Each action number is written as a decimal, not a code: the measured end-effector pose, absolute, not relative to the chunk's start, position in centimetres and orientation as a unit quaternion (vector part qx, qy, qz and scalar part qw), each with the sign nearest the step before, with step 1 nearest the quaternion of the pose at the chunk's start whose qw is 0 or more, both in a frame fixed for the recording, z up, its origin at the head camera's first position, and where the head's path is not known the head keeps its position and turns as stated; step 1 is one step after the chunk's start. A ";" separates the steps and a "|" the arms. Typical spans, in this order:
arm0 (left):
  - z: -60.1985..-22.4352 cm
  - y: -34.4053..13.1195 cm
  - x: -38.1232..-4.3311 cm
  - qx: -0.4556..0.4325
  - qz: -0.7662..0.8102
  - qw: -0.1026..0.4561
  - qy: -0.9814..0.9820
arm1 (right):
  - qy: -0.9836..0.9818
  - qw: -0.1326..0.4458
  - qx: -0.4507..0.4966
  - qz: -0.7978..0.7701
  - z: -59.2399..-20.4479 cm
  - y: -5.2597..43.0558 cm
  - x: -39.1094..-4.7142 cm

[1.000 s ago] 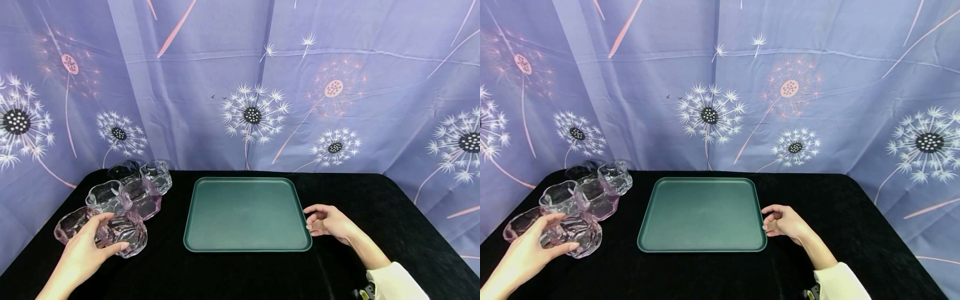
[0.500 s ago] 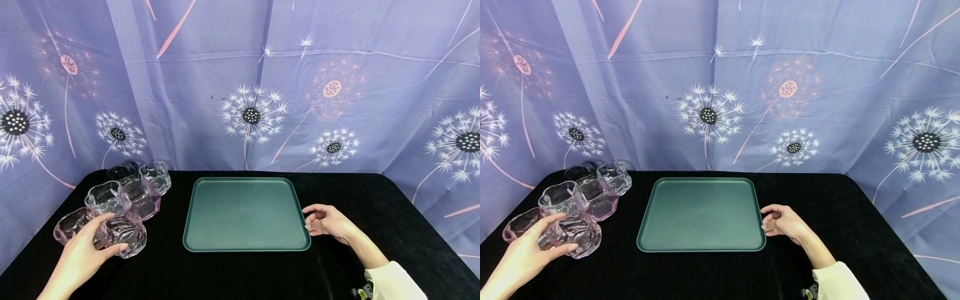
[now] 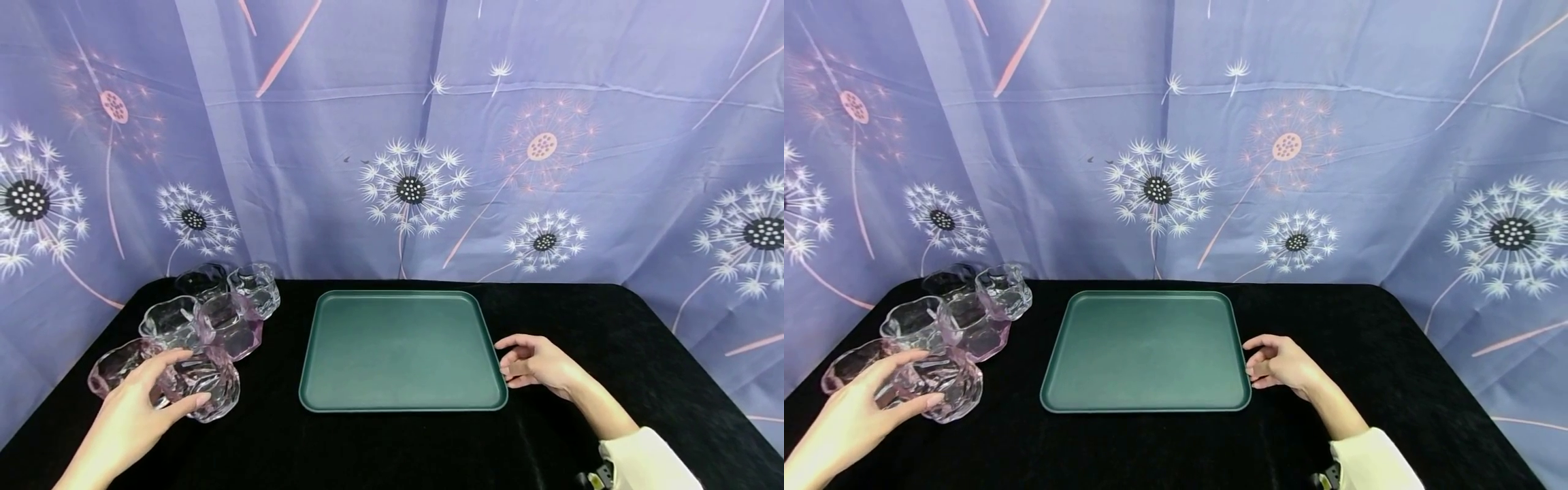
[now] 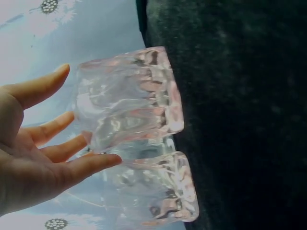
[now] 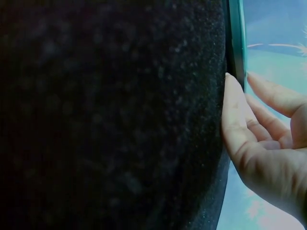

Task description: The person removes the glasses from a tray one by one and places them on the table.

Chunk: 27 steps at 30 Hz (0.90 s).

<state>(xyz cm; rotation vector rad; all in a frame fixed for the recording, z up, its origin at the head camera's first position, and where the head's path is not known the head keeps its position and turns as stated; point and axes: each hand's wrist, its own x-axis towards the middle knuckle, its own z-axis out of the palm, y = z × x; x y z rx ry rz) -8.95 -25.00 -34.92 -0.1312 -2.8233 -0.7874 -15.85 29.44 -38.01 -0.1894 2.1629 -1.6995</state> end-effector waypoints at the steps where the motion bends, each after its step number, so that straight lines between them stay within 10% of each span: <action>1: -34.8 -25.0 -8.9 -0.048 -0.270 0.103 -0.956 | 0.772 0.192 -0.068 -0.602 -38.0 29.5 -15.8; 18: -31.2 -21.2 -10.8 -0.130 -0.280 0.121 -0.943 | 0.803 0.155 -0.075 -0.571 -37.3 31.5 -15.9; 27: -31.3 -16.3 -13.5 -0.176 -0.286 0.094 -0.937 | 0.943 -0.055 -0.068 -0.320 -36.8 32.1 -16.1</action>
